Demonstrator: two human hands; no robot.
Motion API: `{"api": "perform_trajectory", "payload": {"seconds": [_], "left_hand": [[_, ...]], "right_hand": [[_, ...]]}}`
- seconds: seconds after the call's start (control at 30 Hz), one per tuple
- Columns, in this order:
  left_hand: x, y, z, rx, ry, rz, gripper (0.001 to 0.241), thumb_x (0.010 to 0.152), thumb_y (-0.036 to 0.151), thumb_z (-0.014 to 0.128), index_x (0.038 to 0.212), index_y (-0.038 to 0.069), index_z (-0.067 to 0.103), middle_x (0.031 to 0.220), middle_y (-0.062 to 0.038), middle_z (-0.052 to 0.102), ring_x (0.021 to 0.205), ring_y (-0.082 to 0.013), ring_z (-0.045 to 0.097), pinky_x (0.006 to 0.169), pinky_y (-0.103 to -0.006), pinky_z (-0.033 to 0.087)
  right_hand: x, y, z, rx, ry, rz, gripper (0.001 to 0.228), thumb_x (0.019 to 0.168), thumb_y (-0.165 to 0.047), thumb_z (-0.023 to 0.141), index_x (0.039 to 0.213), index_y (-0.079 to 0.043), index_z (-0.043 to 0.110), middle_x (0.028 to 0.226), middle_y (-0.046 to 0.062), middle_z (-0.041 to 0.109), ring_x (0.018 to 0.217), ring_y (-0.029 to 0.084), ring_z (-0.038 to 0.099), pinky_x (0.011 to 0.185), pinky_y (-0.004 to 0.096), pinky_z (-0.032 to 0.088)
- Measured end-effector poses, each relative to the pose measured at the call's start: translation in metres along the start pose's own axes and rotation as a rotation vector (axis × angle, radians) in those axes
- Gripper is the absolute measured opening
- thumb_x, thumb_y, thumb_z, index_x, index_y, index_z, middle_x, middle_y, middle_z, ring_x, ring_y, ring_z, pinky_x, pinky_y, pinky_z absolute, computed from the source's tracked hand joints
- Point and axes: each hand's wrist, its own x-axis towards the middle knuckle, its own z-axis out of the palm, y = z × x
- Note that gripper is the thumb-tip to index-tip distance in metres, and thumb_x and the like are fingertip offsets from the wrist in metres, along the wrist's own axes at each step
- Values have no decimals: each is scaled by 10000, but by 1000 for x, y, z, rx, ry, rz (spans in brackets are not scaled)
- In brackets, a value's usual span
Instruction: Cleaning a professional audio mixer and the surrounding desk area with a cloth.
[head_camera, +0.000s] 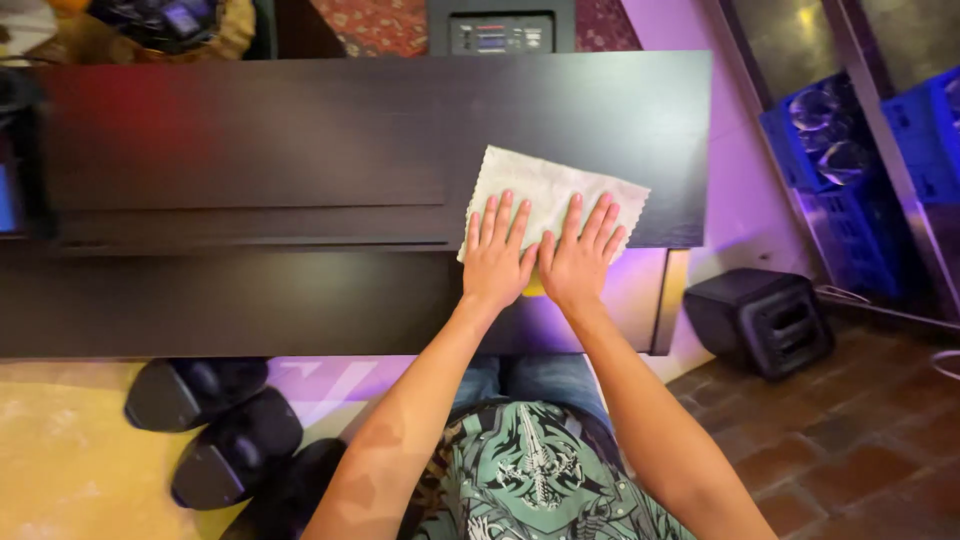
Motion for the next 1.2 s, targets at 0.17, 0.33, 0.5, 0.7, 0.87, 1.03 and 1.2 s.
{"api": "perform_trajectory", "payload": {"seconds": [0.17, 0.33, 0.5, 0.7, 0.87, 1.03, 1.2], "left_hand": [[-26, -35, -10, -45, -16, 15, 676, 1009, 376, 529, 1601, 110, 342, 1678, -190, 258, 1568, -380, 214, 1268, -529, 164], [-28, -39, 0, -42, -11, 35, 640, 1038, 322, 492, 1616, 95, 336, 1694, -207, 243, 1588, -386, 194, 1291, -507, 148], [-20, -28, -12, -9, -60, 2, 782, 953, 389, 553, 1600, 31, 298, 1674, -244, 207, 1569, -425, 137, 1269, -544, 94], [9, -26, -11, 40, -83, -30, 930, 868, 461, 649, 1608, 44, 268, 1684, -232, 198, 1575, -422, 126, 1263, -574, 70], [55, -14, -46, 31, -282, -93, 1090, 729, 487, 705, 1599, 51, 214, 1674, -223, 145, 1563, -404, 83, 1248, -562, 47], [84, -21, -24, 97, -257, -97, 1100, 747, 487, 712, 1632, 88, 194, 1693, -211, 130, 1576, -391, 50, 1244, -571, 29], [119, -24, -19, 13, -205, -152, 1094, 769, 556, 689, 1619, 82, 189, 1688, -207, 121, 1574, -395, 42, 1239, -592, 11]], "right_hand": [[-16, -41, 16, 54, 1, -13, 724, 998, -345, 517, 1606, -5, 317, 1657, 381, 119, 1541, 566, 62, 1217, 688, 58], [-17, -52, 24, 18, 21, 11, 732, 993, -301, 511, 1607, 40, 304, 1652, 401, 128, 1539, 585, 74, 1221, 693, 77], [-7, -52, 21, -37, -6, 17, 771, 905, -315, 540, 1557, 64, 379, 1629, 424, 125, 1524, 598, 72, 1214, 692, 79], [28, -40, 12, -8, -55, -16, 789, 876, -360, 561, 1510, 90, 428, 1645, 410, 116, 1540, 568, 65, 1219, 687, 63], [66, -32, 8, 25, -96, -53, 810, 859, -383, 572, 1510, 76, 427, 1653, 378, 105, 1546, 534, 42, 1210, 681, 32], [111, -27, 9, 22, -106, -103, 832, 852, -412, 585, 1524, 49, 414, 1652, 355, 103, 1544, 516, 30, 1204, 674, 14], [154, -25, 4, 36, -158, -167, 800, 885, -404, 570, 1570, -33, 390, 1694, 294, 87, 1569, 473, 39, 1216, 667, 12]]}}
